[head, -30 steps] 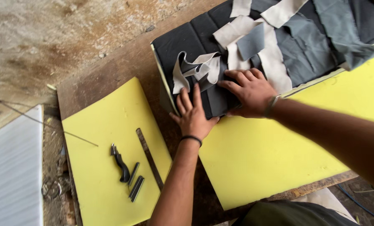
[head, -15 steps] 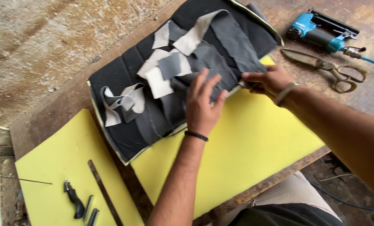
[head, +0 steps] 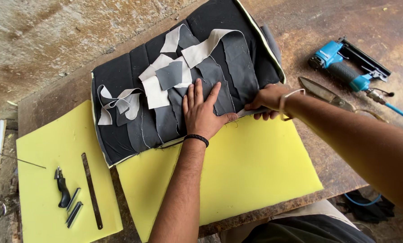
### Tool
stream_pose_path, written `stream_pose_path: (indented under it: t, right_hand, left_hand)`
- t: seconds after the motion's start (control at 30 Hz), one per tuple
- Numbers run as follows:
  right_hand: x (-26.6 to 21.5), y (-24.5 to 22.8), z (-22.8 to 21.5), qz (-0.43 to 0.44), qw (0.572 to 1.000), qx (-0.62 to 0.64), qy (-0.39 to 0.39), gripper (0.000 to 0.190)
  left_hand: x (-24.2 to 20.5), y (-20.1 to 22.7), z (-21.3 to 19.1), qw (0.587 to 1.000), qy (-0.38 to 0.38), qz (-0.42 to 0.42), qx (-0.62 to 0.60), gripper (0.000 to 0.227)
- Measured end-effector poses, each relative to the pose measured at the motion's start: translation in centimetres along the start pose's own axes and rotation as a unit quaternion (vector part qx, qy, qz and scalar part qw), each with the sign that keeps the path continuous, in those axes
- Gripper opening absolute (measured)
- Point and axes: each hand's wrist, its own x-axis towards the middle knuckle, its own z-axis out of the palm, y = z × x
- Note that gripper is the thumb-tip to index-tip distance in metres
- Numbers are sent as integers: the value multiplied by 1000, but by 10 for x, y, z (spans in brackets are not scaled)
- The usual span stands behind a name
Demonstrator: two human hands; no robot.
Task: The person uses shears to cut a light-colored fabric strip from a black upholstered cushion placed on a yellow foam board. After cutting, the person removes the cut fabric pieces and adjusts the cushion on the foam.
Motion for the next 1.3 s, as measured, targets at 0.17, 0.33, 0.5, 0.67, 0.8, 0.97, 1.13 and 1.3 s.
stream_pose_path:
  t: [0.17, 0.33, 0.5, 0.67, 0.8, 0.97, 1.13, 1.3]
  right_hand:
    - [-13, -5, -6, -47, 991, 112, -61, 53]
    - [-22, -10, -8, -263, 956, 120, 49, 26]
    - [-28, -21, 1, -424, 862, -196, 197, 44]
    - [-23, -40, -7, -279, 876, -375, 117, 72]
    - [-10, -56, -10, -257, 852, -451, 67, 62]
    - [-2, -60, -10, -246, 841, -479, 60, 58]
    - [-14, -73, -6, -199, 832, -513, 64, 72]
    - [-23, -78, -1, -176, 836, -512, 90, 73]
  left_hand:
    - [2, -12, -5, 999, -53, 1, -11, 115]
    - [7, -5, 11, 999, -26, -16, 15, 92]
    - [3, -11, 10, 1000, -10, 3, 8, 89]
    - [0, -9, 2, 999, -47, -10, -15, 96]
    - [6, -5, 2, 999, -33, -19, 0, 93]
    - [13, 3, -7, 993, -108, -37, 37, 113]
    - [18, 13, -24, 979, -172, -76, 74, 144]
    - [25, 10, -20, 989, -146, -34, -13, 127]
